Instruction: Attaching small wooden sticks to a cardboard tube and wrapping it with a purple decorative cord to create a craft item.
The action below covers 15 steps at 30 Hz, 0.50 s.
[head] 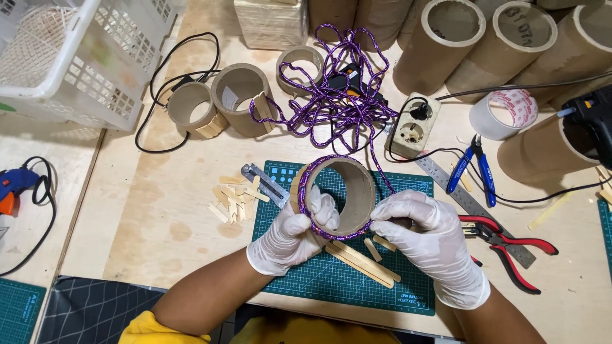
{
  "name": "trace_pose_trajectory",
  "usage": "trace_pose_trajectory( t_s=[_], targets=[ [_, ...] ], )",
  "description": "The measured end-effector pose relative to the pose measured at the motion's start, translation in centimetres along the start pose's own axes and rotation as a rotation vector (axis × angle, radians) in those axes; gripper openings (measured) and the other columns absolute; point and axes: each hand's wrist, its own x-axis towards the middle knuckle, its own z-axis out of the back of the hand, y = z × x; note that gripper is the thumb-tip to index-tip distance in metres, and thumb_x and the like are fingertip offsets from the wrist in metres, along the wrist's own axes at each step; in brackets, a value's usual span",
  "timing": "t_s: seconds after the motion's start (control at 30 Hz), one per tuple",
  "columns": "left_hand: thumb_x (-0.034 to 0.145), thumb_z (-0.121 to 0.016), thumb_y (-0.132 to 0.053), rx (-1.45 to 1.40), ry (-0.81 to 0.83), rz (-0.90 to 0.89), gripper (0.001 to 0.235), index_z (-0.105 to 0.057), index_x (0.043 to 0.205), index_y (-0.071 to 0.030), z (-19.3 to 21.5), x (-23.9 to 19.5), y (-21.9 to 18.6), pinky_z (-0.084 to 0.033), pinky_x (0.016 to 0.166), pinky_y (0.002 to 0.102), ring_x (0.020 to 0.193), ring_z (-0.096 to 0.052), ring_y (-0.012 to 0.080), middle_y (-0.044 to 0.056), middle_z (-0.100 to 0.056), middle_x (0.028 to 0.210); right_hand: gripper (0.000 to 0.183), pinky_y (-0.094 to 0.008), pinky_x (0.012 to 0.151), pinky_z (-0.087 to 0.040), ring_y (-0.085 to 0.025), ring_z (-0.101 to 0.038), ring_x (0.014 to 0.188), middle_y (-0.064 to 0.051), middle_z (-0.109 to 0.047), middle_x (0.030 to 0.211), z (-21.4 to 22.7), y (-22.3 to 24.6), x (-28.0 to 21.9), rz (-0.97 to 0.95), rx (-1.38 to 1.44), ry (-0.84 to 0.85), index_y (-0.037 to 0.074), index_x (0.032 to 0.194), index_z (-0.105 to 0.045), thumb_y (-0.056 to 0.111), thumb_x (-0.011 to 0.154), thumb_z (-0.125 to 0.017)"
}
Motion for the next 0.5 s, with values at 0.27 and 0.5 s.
trace_pose_trajectory(
  t_s=[0.27,0.5],
  targets=[
    [0.084,-0.086,-0.009,0.301,0.294,-0.035,0.029,-0.069,0.107,-0.006,-7.1,2.6,-1.8,-0.045,0.116,0.051,0.122,-0.067,0.0331,0.014,-0.074,0.106,0.019,-0.028,0.058,-0.051,-0.014,-0.063,0.066,-0.011,-0.079,0.082,1.7,-0.8,-0.1,-0.145,-0.074,0.061,0.004,0.083,-0.079,-0.003,0.068,-0.089],
    [0.076,-0.090,-0.006,0.610,0.417,0.035,0.050,-0.070,0.122,-0.003,-6.6,3.2,-3.1,-0.047,0.114,0.052,0.124,-0.066,0.0314,0.016,-0.074,0.120,0.017,-0.031,0.066,-0.058,-0.019,-0.073,0.072,-0.009,-0.082,0.084,2.4,0.1,0.2,-0.174,-0.201,0.175,0.009,0.083,-0.081,0.001,0.070,-0.089]
  ],
)
